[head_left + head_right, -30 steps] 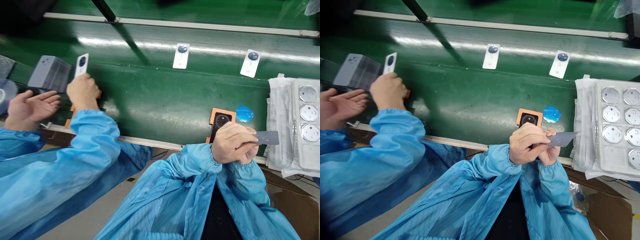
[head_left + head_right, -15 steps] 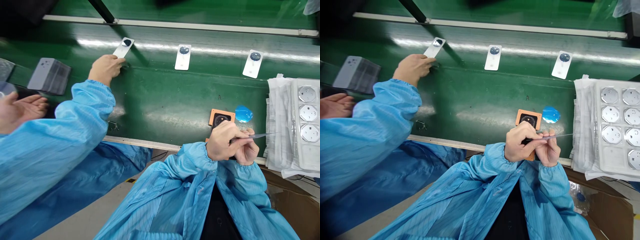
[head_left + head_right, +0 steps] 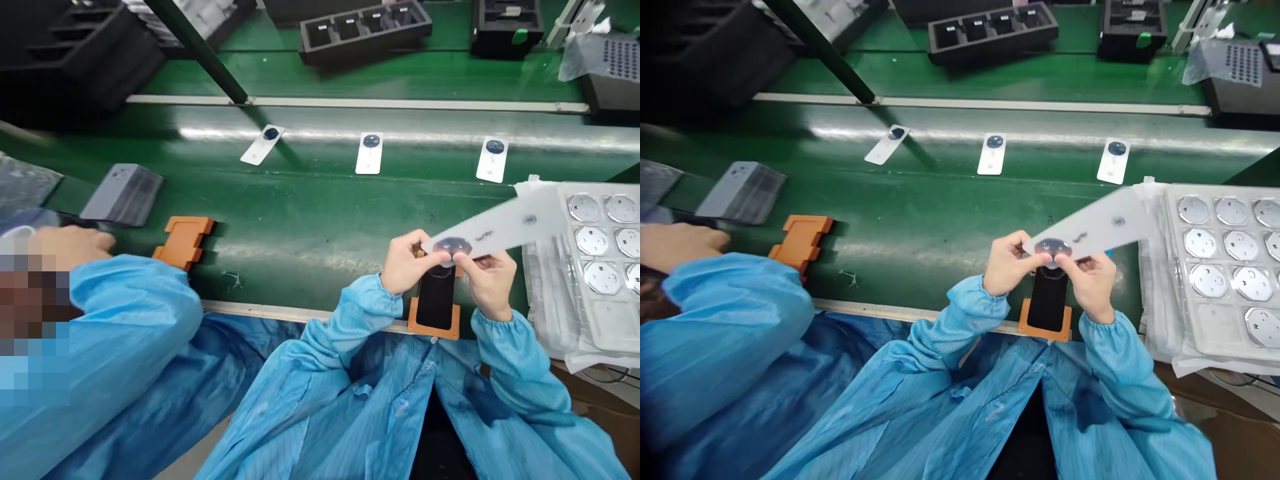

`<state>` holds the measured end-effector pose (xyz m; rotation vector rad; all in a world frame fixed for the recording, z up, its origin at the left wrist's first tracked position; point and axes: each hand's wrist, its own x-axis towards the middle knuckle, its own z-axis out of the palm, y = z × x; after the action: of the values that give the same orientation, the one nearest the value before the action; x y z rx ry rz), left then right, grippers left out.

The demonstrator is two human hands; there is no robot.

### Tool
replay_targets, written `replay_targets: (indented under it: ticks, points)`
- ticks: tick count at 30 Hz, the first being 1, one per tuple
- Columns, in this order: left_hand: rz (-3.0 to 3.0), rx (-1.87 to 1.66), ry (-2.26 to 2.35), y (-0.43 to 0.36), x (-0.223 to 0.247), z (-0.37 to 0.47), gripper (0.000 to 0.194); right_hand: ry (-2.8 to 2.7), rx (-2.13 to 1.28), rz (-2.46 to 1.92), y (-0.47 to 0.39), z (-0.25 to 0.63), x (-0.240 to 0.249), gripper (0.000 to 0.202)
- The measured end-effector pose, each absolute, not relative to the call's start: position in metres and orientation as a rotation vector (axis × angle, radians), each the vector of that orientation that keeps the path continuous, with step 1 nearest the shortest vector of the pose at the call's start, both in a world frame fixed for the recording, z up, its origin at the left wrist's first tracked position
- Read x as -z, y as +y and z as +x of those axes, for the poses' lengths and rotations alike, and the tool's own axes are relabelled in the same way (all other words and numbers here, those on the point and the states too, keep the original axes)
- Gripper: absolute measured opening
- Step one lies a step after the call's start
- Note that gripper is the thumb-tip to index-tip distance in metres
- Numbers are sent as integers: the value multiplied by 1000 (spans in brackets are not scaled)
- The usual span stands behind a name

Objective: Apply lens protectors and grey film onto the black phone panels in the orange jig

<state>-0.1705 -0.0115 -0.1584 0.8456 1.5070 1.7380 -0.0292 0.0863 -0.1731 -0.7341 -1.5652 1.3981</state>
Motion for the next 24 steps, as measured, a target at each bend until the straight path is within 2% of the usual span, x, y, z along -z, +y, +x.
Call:
replay_targets:
  ticks: [5, 8, 10, 14, 15, 20, 22, 24]
  points:
    - [810, -1994, 1414, 33, 174, -231, 55, -1414, -1663, -618, 152, -130, 135, 42]
    - [841, -1820, 1699, 50, 203, -253, 42, -1688, -1826, -882, 175, -172, 136, 36]
    - [894, -1740, 1811, 53, 222, -259, 29, -1902, -1783, -1066, 186, -183, 148, 33]
    - [1028, -1692, 1822, 53, 241, -260, 6, -2119, -1354, -1344, 236, -174, 166, 32]
    - [1057, -1677, 1821, 54, 242, -260, 5, -2145, -1188, -1423, 255, -170, 165, 39]
    - [1156, -1633, 1838, 56, 242, -259, 9, -2150, -559, -1850, 342, -154, 150, 108]
    - [1192, -1623, 1853, 57, 242, -259, 10, -2141, -440, -1983, 359, -152, 148, 117]
    - [1226, -1617, 1868, 57, 243, -258, 11, -2169, -369, -2035, 366, -152, 149, 117]
